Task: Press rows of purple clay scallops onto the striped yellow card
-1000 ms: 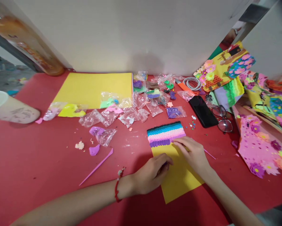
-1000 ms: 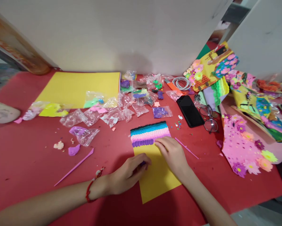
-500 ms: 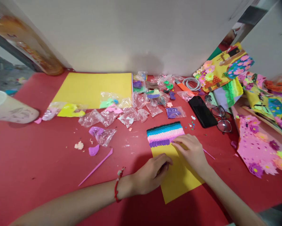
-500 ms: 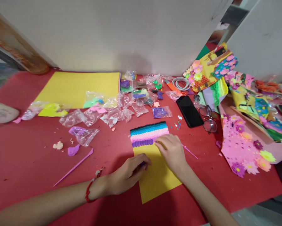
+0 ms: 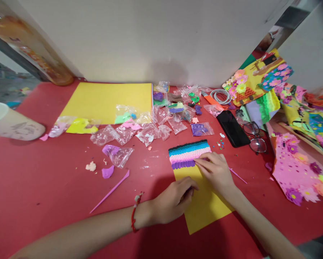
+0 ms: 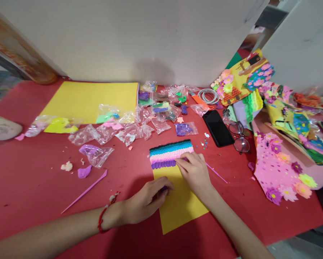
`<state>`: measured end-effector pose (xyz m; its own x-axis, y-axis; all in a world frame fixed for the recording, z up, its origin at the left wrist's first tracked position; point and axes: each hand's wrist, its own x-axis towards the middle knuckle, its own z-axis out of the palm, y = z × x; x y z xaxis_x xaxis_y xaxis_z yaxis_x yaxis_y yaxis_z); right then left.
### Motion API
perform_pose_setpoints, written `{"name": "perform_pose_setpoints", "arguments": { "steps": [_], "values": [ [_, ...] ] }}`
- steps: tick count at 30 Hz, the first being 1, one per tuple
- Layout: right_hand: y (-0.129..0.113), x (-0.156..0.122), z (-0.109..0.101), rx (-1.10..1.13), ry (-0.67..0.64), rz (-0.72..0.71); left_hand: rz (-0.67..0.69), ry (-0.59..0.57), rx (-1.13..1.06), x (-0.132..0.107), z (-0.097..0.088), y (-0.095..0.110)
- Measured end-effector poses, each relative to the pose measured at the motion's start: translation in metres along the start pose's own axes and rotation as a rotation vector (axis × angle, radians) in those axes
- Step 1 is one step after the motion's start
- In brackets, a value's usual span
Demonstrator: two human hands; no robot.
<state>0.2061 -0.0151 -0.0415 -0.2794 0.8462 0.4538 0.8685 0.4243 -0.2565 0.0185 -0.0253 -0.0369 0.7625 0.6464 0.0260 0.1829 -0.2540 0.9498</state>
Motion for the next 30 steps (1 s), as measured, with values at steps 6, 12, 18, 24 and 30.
{"name": "perform_pose_setpoints", "arguments": {
  "steps": [6, 12, 18, 24, 30],
  "values": [
    [-0.001, -0.006, -0.015, 0.020, -0.010, -0.039, 0.029, 0.012, -0.016, -0.001, 0.001, -0.003],
    [0.005, -0.016, -0.019, 0.014, -0.061, -0.172, 0.037, 0.012, -0.021, 0.000, 0.000, -0.001],
    [0.007, -0.015, -0.014, -0.073, -0.060, -0.240, 0.025, 0.005, -0.011, -0.001, 0.001, -0.002],
    [0.009, -0.014, -0.012, -0.089, -0.082, -0.275, 0.024, -0.008, -0.009, 0.000, 0.000, -0.003],
    [0.009, -0.015, -0.014, -0.044, -0.097, -0.260, -0.011, 0.007, 0.008, -0.001, 0.003, -0.003]
  ]
}}
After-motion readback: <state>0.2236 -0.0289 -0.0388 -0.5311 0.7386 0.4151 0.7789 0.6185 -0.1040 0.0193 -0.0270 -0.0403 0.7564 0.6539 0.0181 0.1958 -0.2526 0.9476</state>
